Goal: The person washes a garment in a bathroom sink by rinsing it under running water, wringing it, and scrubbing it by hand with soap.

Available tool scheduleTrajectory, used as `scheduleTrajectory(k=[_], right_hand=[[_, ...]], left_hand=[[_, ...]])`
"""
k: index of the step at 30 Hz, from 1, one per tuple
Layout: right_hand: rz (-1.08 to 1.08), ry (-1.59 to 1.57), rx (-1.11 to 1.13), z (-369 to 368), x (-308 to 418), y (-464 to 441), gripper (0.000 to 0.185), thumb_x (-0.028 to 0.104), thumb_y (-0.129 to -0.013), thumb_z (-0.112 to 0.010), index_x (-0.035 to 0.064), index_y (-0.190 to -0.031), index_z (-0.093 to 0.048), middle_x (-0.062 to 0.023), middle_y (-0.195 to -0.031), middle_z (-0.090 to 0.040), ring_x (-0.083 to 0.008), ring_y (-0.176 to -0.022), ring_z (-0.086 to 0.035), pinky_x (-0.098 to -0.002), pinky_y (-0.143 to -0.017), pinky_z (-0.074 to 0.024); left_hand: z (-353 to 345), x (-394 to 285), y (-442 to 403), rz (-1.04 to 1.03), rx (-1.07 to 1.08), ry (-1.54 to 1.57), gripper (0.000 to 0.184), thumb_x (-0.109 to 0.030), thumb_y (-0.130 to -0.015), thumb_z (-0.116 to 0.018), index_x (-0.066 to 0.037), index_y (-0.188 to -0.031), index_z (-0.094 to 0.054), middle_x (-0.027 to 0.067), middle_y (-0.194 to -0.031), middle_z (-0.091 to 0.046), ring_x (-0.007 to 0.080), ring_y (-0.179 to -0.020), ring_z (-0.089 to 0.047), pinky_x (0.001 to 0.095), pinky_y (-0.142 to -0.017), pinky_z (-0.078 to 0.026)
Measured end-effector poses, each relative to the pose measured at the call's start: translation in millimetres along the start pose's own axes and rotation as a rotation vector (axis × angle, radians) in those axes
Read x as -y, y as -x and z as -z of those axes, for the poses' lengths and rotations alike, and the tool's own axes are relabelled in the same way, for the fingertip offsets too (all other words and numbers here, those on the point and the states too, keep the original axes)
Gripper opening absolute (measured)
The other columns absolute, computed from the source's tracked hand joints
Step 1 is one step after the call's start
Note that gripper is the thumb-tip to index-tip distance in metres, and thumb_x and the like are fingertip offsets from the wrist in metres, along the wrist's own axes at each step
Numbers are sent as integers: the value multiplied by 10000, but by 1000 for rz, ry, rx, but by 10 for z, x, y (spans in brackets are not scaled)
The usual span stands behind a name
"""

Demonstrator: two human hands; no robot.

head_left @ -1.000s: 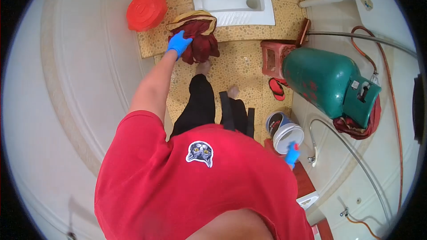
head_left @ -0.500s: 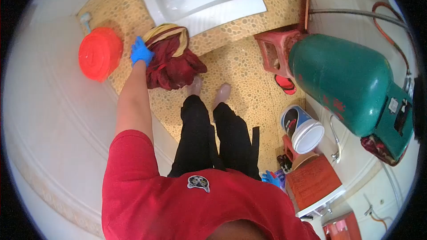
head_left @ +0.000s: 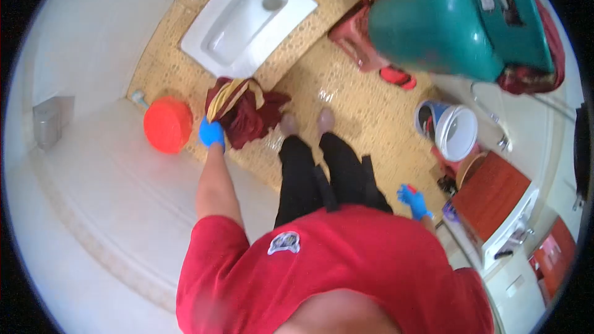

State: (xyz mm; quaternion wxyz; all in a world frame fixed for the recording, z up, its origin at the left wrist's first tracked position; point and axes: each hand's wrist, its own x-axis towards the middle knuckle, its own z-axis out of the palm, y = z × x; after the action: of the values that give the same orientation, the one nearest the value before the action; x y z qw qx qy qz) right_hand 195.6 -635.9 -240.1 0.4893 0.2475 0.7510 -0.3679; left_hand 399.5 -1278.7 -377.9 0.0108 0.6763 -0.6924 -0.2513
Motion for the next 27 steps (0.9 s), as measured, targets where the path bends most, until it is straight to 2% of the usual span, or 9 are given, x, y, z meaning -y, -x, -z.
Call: scheduleTrajectory(k=[5,7,8,11,14,16,18,23,27], right_hand=[[-53,-56,-73,-38,-96,228,410,351,-887,-560,58,-1173,-576,-68,-975,-656,-128,-780,-590,-261,-735,-436],[-110,-24,-96,-10,-272,277,399,351,-884,-564,64,-1159,-581,-68,-973,-656,-129,-769,-589,-256,-732,-433],[-136,-18,-92,-28,-349,309,391,349,-883,-566,66,-1151,-583,-69,-973,-656,-127,-767,-587,-256,-729,-433],[-185,-25,-71,-134,-506,335,371,345,-878,-573,67,-1124,-589,-71,-969,-655,-122,-765,-582,-257,-718,-433],[-191,-64,-51,-347,-561,340,367,343,-875,-579,60,-1108,-588,-70,-957,-653,-120,-767,-578,-257,-711,-435],[-181,-96,-68,-478,-565,361,379,344,-873,-579,49,-1112,-582,-69,-948,-652,-121,-767,-575,-259,-712,-440],[-85,-269,-80,-600,-609,401,378,343,-876,-576,41,-1103,-586,-63,-932,-648,-131,-766,-573,-271,-730,-449],[64,-326,-72,-785,-608,835,441,305,-857,-598,14,-1185,-561,-73,-965,-654,-149,-847,-592,-293,-803,-462],[150,-320,-241,-864,-773,926,427,275,-835,-616,7,-1165,-577,-65,-950,-654,-141,-809,-599,-287,-777,-470]], left_hand=[[-84,15,-80,-14,-77,79,348,-95,-742,-494,-38,-1061,-622,200,-961,-646,341,-879,-625,415,-788,-472],[-44,-87,-203,-147,-143,275,322,-32,-745,-487,-20,-1038,-620,162,-944,-652,281,-855,-621,379,-788,-470],[-40,-65,-396,-100,-187,340,286,7,-748,-486,2,-1003,-615,136,-937,-648,241,-847,-604,357,-785,-466],[350,-393,-750,-180,-318,508,321,-8,-813,-454,-7,-1096,-605,96,-972,-633,195,-859,-582,329,-795,-467],[847,-700,-749,-236,-112,658,344,-24,-827,-457,-5,-1148,-578,97,-986,-623,183,-872,-574,316,-814,-463],[1264,-1050,-182,-206,6,619,355,-54,-844,-468,9,-1184,-549,111,-1053,-603,186,-931,-564,324,-846,-457],[1307,-1007,4,-392,50,720,359,-90,-838,-453,33,-1163,-542,121,-1122,-568,223,-1002,-543,348,-881,-449],[1679,-1795,1221,-526,220,681,384,15,-780,-373,53,-1122,-542,138,-1119,-566,244,-1005,-543,373,-906,-446],[1817,-2222,1970,-636,444,774,445,132,-714,-346,53,-1092,-568,131,-1056,-598,229,-968,-569,361,-902,-454]])
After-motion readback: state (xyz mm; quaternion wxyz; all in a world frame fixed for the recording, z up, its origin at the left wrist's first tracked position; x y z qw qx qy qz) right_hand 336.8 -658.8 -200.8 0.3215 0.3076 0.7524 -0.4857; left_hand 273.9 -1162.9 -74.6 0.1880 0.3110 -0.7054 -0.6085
